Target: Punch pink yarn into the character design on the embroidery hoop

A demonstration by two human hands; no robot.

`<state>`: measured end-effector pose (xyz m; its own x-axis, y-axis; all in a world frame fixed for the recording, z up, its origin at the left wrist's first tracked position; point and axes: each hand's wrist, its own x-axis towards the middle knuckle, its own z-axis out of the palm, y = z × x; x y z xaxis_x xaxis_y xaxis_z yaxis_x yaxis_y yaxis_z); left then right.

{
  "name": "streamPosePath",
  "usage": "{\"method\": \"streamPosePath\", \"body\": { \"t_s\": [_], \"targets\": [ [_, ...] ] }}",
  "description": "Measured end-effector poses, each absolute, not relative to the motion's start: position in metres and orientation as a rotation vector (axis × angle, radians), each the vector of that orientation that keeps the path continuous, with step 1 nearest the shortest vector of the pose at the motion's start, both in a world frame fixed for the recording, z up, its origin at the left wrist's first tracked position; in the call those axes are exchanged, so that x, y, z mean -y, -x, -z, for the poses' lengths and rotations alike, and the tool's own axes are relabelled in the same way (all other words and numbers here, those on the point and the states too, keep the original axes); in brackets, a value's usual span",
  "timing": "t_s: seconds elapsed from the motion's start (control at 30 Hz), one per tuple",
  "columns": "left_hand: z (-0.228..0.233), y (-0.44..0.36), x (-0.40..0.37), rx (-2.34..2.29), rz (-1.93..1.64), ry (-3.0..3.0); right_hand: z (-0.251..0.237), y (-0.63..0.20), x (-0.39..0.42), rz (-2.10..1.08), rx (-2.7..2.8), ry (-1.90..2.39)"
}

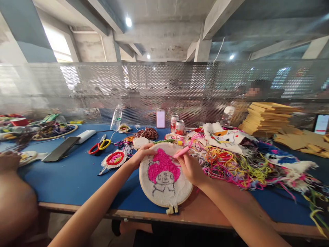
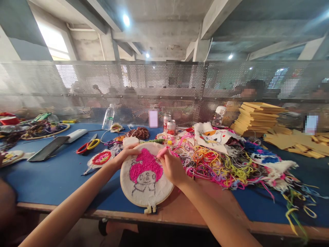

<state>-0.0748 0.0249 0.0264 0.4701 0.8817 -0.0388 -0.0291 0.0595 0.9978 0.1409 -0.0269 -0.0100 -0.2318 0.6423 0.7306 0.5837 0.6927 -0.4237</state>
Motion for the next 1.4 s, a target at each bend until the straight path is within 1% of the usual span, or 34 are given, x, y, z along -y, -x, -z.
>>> {"method": "streamPosePath", "body": {
  "t_s": [0.17, 0.67, 1.07, 1.27, 1.4],
  "targets": [
    [-0.026, 0.0744, -0.0253, -0.844, -0.839, -1.318, 0.0095, -0.141, 0.0267, -0.087, 1.909, 0.951],
    [-0.0285, 0.0745, -0.0233, -0.826, -0.853, -1.367, 0.0052, -0.1369, 0.0277, 0.092, 2.112, 0.991],
    [-0.0278, 0.0741, -0.0243, -0.83, -0.834, -1.365, 0.0091, -0.1385, 0.0276, 0.087, 1.979, 1.023],
    [-0.029, 0.0732, -0.0231, -0.844, -0.833, -1.313, 0.0107, -0.1399, 0.0262, 0.033, 1.965, 1.026],
    [-0.0293, 0.0731, -0.0233, -0.851, -0.833, -1.318, 0.0111, -0.1413, 0.0257, 0.074, 1.965, 1.05]
  ]
}}
